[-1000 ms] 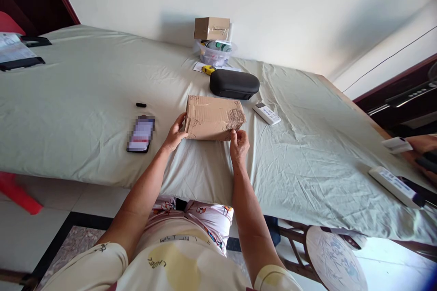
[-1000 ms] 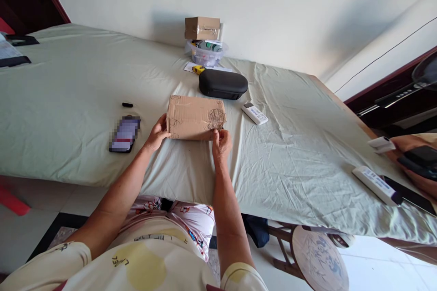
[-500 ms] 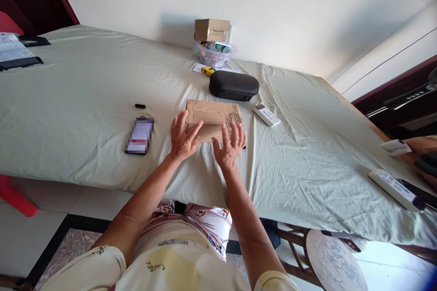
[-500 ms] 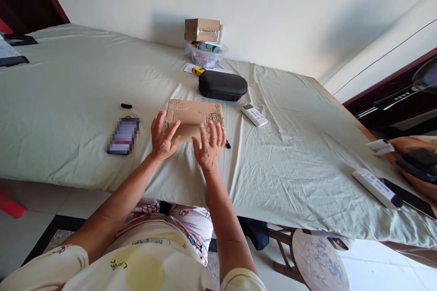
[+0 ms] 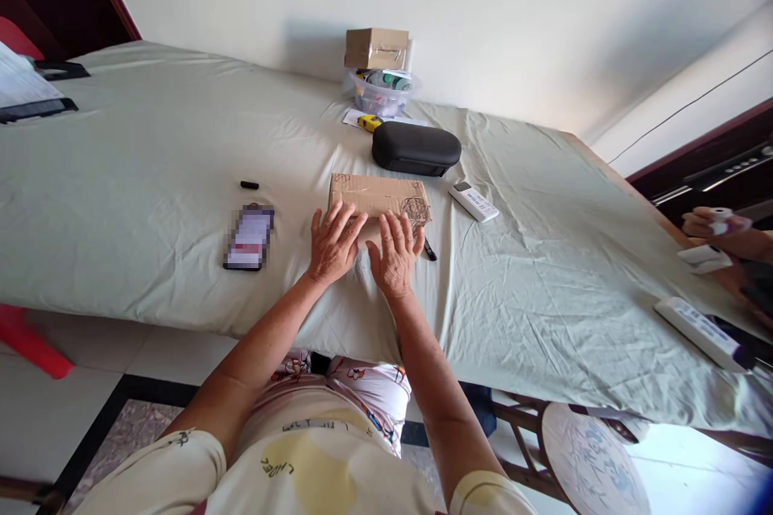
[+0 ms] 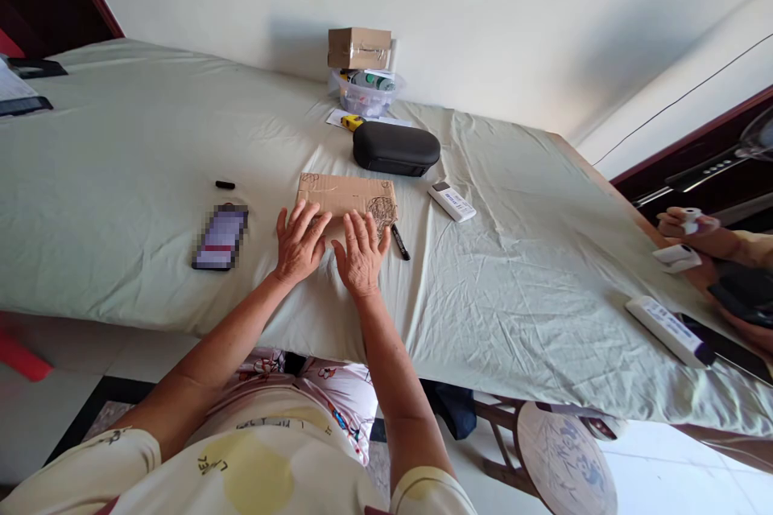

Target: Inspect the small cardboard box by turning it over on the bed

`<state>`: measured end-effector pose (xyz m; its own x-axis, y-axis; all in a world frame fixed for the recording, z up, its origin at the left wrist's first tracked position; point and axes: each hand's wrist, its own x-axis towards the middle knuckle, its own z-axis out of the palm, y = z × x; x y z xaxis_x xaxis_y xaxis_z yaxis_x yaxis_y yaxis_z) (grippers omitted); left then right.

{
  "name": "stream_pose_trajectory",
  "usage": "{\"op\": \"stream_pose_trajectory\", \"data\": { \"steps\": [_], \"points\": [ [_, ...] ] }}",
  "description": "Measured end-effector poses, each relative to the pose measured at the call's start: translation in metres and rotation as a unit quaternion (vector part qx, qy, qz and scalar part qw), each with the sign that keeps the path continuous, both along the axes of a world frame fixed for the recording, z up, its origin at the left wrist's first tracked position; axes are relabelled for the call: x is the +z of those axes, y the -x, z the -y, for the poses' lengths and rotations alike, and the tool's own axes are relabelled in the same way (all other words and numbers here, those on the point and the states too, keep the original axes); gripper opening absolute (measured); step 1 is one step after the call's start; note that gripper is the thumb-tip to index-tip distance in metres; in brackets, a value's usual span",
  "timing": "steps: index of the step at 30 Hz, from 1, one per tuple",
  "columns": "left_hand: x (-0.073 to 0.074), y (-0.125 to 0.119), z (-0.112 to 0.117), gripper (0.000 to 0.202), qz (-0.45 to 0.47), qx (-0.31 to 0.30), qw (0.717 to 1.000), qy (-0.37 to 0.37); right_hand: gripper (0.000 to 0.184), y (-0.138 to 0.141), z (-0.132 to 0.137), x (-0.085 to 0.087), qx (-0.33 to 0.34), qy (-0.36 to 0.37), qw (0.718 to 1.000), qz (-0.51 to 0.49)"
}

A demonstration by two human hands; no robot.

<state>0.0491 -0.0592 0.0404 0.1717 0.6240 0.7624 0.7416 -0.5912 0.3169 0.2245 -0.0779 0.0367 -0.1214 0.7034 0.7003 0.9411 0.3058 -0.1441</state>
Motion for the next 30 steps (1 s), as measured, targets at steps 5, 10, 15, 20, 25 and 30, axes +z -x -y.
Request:
{"op": "stream_pose_trajectory", "data": {
  "steps": [5,10,15,20,25,30],
  "points": [
    [-0.003,-0.001,-0.001,0.05,0.01,-0.003,1.0,0.002,0.052,-0.023,-0.007,-0.001,-0.053,-0.047,0.995,-0.072],
    [-0.004,0.0,-0.001,0.049,0.013,-0.004,1.0,0.0,0.05,-0.038,-0.01,-0.001,-0.042,-0.091,0.984,-0.147],
    [-0.006,0.003,-0.004,0.051,0.012,-0.006,0.999,-0.031,0.055,-0.037,-0.012,-0.008,-0.011,-0.123,0.972,-0.202],
    [-0.008,0.006,-0.008,0.055,0.018,-0.02,0.998,-0.055,0.058,-0.035,-0.014,-0.014,-0.005,-0.117,0.967,-0.226],
    [-0.007,0.007,-0.008,0.053,0.026,-0.023,0.999,-0.04,0.059,-0.033,-0.014,-0.013,-0.01,-0.102,0.969,-0.226],
    [-0.007,0.008,-0.009,0.05,0.034,-0.022,0.999,-0.032,0.059,-0.031,-0.014,-0.013,0.002,-0.122,0.965,-0.231]
  ]
}}
